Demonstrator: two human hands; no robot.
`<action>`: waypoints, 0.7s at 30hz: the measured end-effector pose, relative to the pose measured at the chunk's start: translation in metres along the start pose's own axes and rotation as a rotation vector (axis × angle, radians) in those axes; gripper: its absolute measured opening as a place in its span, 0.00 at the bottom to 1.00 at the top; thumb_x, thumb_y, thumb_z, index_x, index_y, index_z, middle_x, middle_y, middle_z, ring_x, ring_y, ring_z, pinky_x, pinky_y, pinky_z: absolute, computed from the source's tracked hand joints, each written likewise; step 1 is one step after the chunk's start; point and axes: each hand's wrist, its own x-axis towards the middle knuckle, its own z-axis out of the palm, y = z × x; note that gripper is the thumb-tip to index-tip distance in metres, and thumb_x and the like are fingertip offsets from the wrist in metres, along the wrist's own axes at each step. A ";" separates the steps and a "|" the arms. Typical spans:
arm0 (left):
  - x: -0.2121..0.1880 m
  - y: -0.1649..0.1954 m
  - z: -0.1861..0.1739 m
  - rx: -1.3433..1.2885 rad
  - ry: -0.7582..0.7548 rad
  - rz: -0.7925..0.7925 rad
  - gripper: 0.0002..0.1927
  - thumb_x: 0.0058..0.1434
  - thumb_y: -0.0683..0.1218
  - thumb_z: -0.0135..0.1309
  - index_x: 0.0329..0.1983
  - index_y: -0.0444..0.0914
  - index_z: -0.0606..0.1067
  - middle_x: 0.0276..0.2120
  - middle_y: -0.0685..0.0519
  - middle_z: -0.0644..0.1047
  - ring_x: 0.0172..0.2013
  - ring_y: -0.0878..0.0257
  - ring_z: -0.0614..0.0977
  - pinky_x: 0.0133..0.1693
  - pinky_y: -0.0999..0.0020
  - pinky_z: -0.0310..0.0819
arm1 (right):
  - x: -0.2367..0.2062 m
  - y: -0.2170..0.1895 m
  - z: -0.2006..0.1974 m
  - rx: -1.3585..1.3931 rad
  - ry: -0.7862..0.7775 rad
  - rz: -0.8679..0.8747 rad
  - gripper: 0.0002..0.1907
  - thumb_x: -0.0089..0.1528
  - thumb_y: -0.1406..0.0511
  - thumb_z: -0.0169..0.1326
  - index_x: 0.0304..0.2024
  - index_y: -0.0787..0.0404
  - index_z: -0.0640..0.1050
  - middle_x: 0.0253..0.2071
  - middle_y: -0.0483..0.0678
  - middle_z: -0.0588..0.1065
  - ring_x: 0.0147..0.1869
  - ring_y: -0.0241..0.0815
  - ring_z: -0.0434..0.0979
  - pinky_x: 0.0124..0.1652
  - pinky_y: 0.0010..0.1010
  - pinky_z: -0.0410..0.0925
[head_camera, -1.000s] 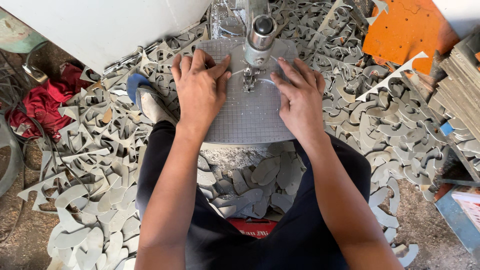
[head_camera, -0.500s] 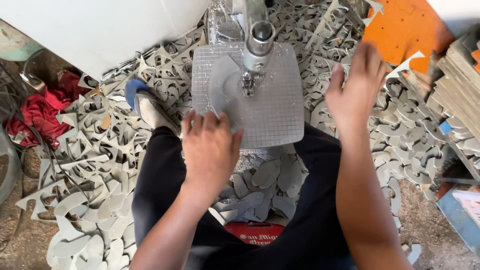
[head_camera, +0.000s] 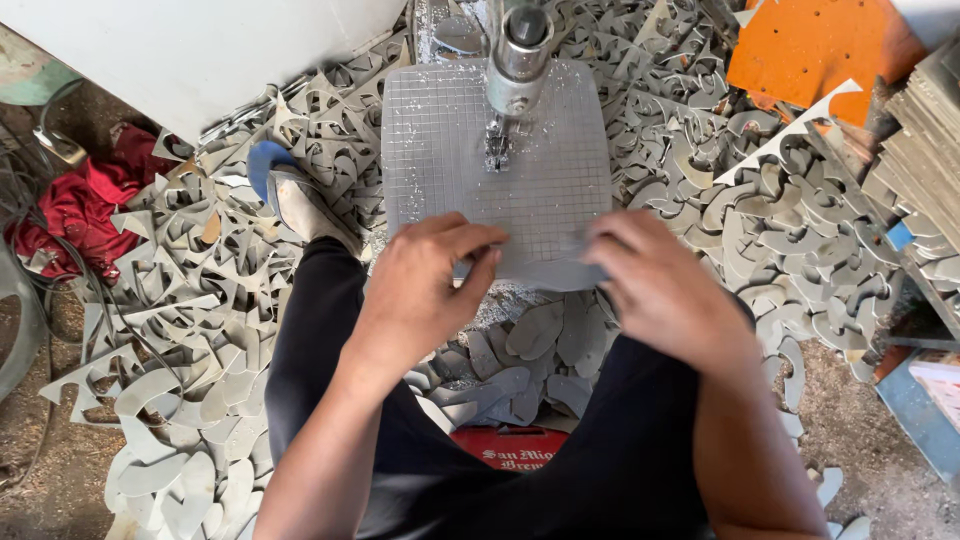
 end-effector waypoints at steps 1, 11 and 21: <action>0.000 -0.002 -0.002 -0.032 0.016 -0.026 0.08 0.61 0.41 0.57 0.43 0.38 0.82 0.32 0.49 0.81 0.32 0.54 0.84 0.37 0.59 0.77 | -0.015 0.010 -0.007 0.002 0.020 0.057 0.17 0.49 0.75 0.61 0.41 0.62 0.75 0.51 0.53 0.73 0.59 0.54 0.73 0.58 0.43 0.68; -0.003 -0.018 0.017 0.121 0.008 0.045 0.06 0.60 0.43 0.59 0.38 0.38 0.82 0.29 0.50 0.81 0.33 0.52 0.83 0.44 0.54 0.73 | -0.065 0.020 -0.031 -0.273 -0.072 0.618 0.24 0.53 0.52 0.66 0.42 0.63 0.81 0.45 0.57 0.79 0.52 0.59 0.77 0.50 0.47 0.69; -0.001 -0.033 0.021 0.153 0.040 0.079 0.03 0.61 0.43 0.60 0.35 0.38 0.79 0.30 0.51 0.81 0.35 0.53 0.84 0.45 0.54 0.74 | 0.039 -0.034 0.196 -0.041 -0.917 0.462 0.39 0.58 0.63 0.53 0.73 0.58 0.60 0.59 0.62 0.75 0.61 0.59 0.77 0.57 0.48 0.70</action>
